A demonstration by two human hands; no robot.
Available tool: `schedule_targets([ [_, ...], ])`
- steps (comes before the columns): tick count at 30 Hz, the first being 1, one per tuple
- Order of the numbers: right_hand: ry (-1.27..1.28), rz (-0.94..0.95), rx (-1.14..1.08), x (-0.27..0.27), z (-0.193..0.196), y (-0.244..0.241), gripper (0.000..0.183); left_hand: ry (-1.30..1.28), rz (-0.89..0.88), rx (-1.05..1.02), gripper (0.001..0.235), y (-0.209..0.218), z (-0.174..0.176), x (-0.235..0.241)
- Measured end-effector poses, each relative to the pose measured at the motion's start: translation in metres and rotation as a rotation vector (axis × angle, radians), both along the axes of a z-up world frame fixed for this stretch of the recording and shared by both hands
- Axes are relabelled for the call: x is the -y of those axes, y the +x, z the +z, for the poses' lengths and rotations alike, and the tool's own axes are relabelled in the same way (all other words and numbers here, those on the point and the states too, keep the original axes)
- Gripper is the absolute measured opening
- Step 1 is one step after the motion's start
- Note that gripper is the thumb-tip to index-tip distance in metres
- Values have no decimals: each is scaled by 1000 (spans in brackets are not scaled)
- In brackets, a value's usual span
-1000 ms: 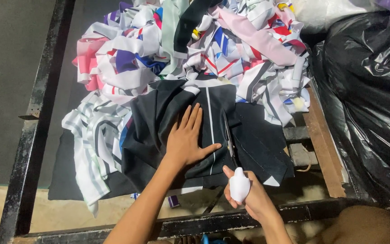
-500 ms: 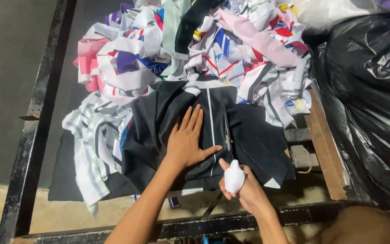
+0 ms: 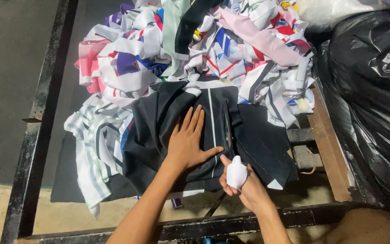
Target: Cutting strips of black fabric from a larger piece using scissors on a workbench in a factory setting.
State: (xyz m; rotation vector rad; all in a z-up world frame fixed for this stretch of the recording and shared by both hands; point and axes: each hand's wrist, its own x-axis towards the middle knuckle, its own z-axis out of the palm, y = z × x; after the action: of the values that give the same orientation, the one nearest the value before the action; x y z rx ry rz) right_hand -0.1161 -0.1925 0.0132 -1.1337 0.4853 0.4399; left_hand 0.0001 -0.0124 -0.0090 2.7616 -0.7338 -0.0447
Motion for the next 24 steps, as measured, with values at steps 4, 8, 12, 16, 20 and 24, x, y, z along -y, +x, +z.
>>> schedule_targets([
  [4, -68, 8, 30, -1, 19, 5, 61, -8, -3, -26, 120, -2, 2, -1],
  [8, 7, 7, -7, 12, 7, -4, 53, 33, -14, -66, 122, -2, 12, 1],
  [12, 54, 19, -76, 9, 10, -26, 52, 247, -65, -152, 143, -11, 17, -2],
  [16, 122, 37, -138, 18, -7, -49, 52, -95, 11, -73, 114, -4, 40, -5],
  [20, 71, 53, -118, 19, -3, -44, 53, -303, 67, 194, 78, 5, 8, -8],
  [24, 87, 71, -92, 18, -3, -29, 54, -32, 74, -62, 104, 8, 8, -4],
])
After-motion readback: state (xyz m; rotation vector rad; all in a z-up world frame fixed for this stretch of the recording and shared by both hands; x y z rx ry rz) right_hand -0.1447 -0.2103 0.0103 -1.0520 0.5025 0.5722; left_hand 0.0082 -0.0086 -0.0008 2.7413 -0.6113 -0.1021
